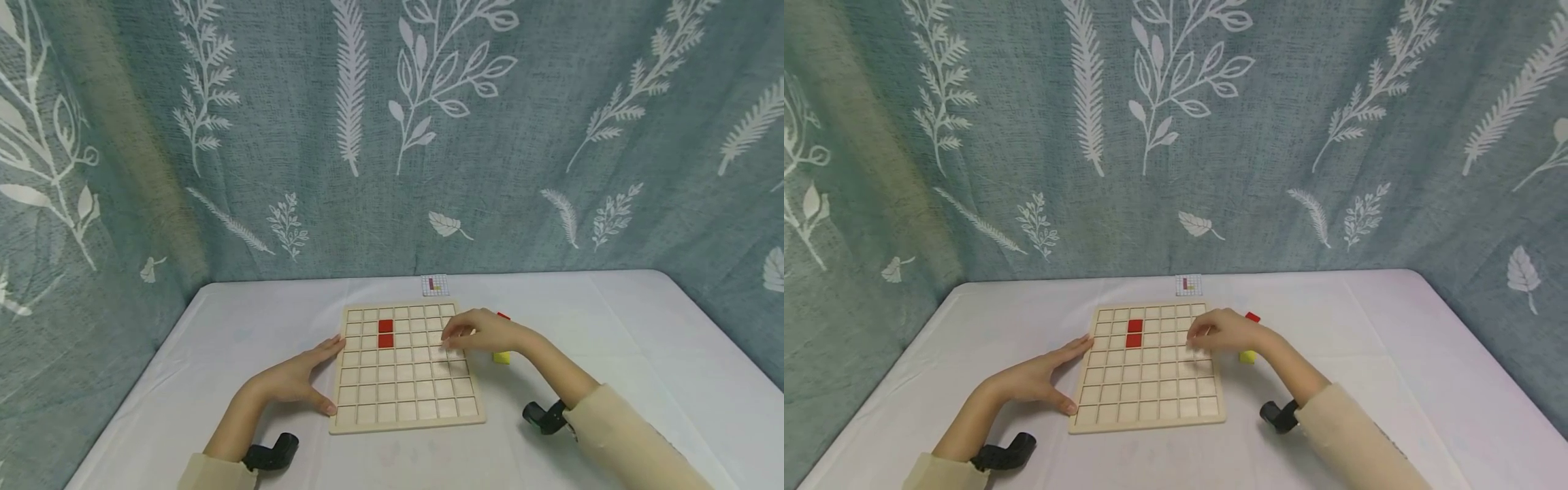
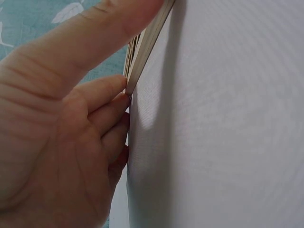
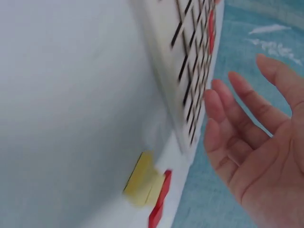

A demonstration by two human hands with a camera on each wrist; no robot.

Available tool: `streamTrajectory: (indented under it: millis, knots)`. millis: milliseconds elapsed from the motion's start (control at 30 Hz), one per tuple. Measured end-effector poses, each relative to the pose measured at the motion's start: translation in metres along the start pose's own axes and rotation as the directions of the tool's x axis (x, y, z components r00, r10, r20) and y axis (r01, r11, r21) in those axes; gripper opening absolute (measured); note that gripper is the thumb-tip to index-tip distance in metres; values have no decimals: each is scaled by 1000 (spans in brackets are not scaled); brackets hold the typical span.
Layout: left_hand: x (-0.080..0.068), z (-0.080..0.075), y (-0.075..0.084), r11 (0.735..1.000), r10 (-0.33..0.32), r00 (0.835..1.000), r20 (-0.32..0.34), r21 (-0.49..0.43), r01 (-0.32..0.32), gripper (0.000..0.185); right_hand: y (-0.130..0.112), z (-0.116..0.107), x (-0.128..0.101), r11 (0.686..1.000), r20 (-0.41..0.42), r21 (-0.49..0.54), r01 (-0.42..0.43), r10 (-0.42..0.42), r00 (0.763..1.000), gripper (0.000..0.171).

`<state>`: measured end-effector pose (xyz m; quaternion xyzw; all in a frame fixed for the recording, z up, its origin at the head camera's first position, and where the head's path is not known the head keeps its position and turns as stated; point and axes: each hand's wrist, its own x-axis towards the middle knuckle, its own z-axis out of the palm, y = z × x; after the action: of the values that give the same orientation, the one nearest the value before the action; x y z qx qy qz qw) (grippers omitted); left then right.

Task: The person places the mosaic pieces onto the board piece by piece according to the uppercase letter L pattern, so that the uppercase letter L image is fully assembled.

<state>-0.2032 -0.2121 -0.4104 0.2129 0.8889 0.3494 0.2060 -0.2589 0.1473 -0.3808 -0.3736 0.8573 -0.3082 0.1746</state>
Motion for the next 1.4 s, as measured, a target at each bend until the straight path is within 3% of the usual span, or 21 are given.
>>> streamTrajectory:
  millis: [200,367,633,800,1000,1400]
  knots:
    - [-1,-1,1,1000,7,1000,6,-8,-7,113,13,-6,-12,998,-98,51,-49,53,994,26]
    - [0,-1,0,1000,5,1000,1,-11,-5,114,25,-9,-19,995,-196,45,-94,101,975,26]
    - [-1,-1,-1,1000,5,1000,-7,-4,-5,113,34,-10,-20,939,-309,111,-326,344,886,29]
    - [-2,-1,-1,1000,4,1000,-13,-6,-4,112,36,-10,-21,924,-362,50,-379,370,856,29]
    - [-1,0,1,1000,7,1000,-6,-12,-7,112,39,-8,-24,901,-385,-46,-431,382,840,27]
    - [0,0,-3,1000,6,1000,-8,0,-6,112,37,-6,-17,836,-390,-74,-544,478,787,28]
